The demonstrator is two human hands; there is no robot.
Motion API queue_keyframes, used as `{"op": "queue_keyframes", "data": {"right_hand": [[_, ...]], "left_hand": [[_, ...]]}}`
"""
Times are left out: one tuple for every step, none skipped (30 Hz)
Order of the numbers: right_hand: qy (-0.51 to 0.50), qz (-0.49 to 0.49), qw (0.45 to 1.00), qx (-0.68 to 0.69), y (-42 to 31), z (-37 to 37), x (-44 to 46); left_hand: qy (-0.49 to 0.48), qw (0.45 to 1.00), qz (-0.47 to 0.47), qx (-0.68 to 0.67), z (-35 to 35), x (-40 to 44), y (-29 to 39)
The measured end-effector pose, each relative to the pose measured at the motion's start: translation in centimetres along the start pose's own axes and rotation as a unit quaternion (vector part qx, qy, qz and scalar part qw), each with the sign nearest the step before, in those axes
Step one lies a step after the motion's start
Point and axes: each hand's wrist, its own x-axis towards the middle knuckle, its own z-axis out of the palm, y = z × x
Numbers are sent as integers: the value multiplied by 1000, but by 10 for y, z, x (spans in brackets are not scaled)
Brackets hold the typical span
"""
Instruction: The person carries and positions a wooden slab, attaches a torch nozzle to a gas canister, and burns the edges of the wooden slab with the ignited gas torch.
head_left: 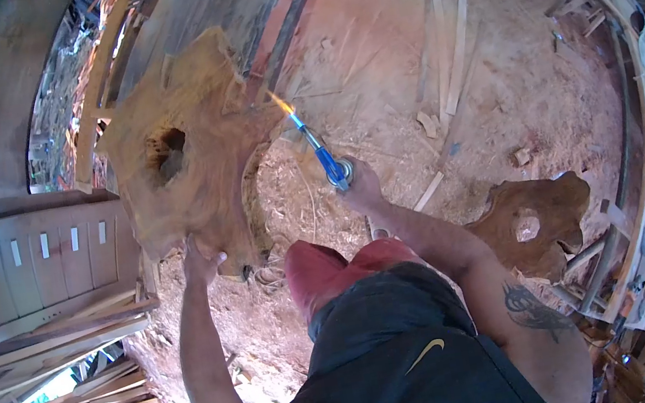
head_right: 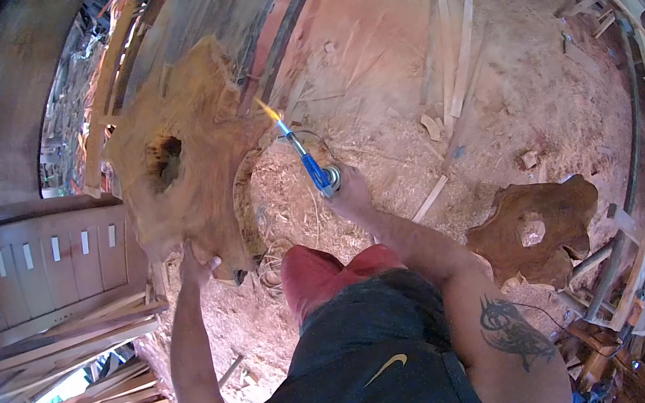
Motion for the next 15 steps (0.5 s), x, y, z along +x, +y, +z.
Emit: {"op": "queue_keyframes", "data": {"right_hand": [[4,7,1000,-8,2,1,-1],[9,14,1000,-16,-2,-3,-2],[14,21,999,-25,-5,-6,-1],[5,22,1000,-20,-8,-9,0],[-2,23,1000,-15,-11,-13,1],[-8,23,1000,-10,-13,-16,2],[-8,22,1000,-11,-10,-14,3],[-8,24,1000,-13,-6,-11,1],[-7,25,1000,-15,-3,-9,0],[-23,33,999,-19,1,-7,-1],[-40,42,998,-23,2,-6,-1],[-56,49,997,-27,3,-5,-2],[-48,45,997,-28,1,-2,-5],[-39,40,998,-31,0,1,-8],[-31,34,998,-34,-1,3,-9]], "left_hand": [[-4,1000,-5,-1,-1,-1,1],[-2,1000,0,0,-1,-2,2],[1,1000,4,2,-2,-3,2],[3,1000,9,3,-2,-3,3],[-5,1000,-2,1,-2,-3,3],[-12,1000,-13,-1,-3,-2,4],[-20,1000,-23,-1,-4,-1,4],[-16,1000,-7,3,-3,-1,3],[-12,1000,9,6,-3,0,1],[-8,1000,26,10,-2,2,-1],[-6,999,37,22,2,6,-7],[-4,998,48,33,7,10,-13],[0,997,59,45,10,15,-19],[1,997,63,50,10,17,-21],[3,996,67,53,11,19,-23]]}}
